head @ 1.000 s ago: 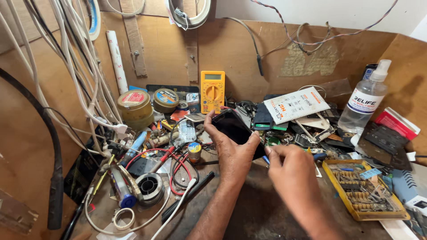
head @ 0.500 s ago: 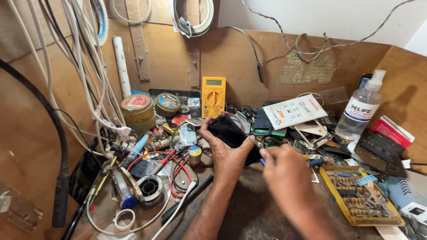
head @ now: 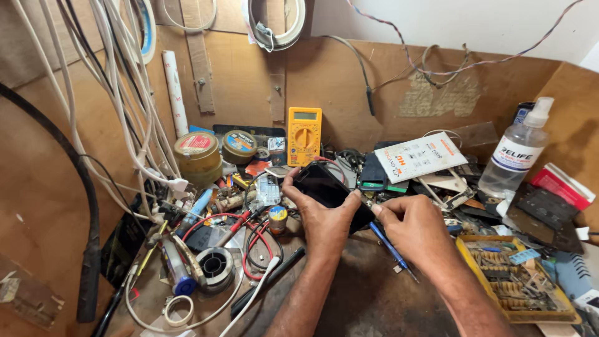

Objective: The person uses a small metal prying tool to carefully separate the screen assembly from the smartphone chassis. They work along the edges, gradually lifting the screen until it detaches and is set aside, exposing the internal components.

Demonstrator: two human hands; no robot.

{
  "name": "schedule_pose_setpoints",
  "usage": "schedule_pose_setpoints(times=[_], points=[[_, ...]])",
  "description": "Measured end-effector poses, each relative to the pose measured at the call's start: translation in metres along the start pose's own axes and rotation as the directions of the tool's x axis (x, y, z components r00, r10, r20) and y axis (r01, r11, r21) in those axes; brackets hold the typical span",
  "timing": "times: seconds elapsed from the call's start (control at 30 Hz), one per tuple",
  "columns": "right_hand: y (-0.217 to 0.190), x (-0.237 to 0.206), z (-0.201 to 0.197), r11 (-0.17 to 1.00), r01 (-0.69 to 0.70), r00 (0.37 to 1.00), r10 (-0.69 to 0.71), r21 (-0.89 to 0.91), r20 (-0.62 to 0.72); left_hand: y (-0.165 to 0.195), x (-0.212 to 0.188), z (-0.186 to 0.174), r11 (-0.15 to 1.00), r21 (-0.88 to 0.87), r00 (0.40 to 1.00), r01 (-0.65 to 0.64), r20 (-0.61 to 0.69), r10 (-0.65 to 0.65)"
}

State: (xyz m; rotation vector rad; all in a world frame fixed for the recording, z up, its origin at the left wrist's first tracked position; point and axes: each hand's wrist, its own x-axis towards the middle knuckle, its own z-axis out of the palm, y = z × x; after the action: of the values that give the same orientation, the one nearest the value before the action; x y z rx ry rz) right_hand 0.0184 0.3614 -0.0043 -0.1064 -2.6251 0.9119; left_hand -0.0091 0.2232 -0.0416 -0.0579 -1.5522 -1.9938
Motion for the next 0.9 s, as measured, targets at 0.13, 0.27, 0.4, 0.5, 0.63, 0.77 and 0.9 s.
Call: schedule_pose_setpoints(times=[0.13,0.27,0.4,0.5,0.63,0.77,0.9], points=[[0.007,-0.001,0.001,0.999,-0.038,0.998,0.036,0.037,0.043,0.002,0.001,-0.006,1.0,0.012,0.999,0.011,0.052,-0.012],[0.009,-0.01,0.004,0.989,-0.066,0.998,0.063,0.129,0.028,0.0,0.003,-0.015,0.998,-0.061,0.995,0.034,0.1,-0.028],[0.009,-0.01,0.007,0.975,-0.106,0.994,0.096,0.193,0.06,-0.001,0.009,-0.021,0.992,-0.069,0.99,0.102,0.108,-0.095],[0.013,-0.01,0.009,0.924,-0.229,0.97,0.191,0.306,0.149,0.001,0.01,-0.022,0.99,-0.098,0.984,0.105,0.154,-0.089],[0.018,-0.011,0.012,0.904,-0.103,0.993,0.066,0.415,0.103,0.003,0.009,-0.023,0.98,-0.134,0.974,0.15,0.188,-0.124],[0.017,-0.019,0.015,0.977,-0.057,0.998,0.06,0.207,-0.006,0.0,0.008,-0.022,0.981,-0.14,0.973,0.135,0.206,-0.105],[0.013,-0.024,0.018,0.982,0.039,0.996,-0.023,0.185,-0.085,-0.004,0.012,-0.021,0.999,-0.024,0.988,0.039,0.15,-0.035]])
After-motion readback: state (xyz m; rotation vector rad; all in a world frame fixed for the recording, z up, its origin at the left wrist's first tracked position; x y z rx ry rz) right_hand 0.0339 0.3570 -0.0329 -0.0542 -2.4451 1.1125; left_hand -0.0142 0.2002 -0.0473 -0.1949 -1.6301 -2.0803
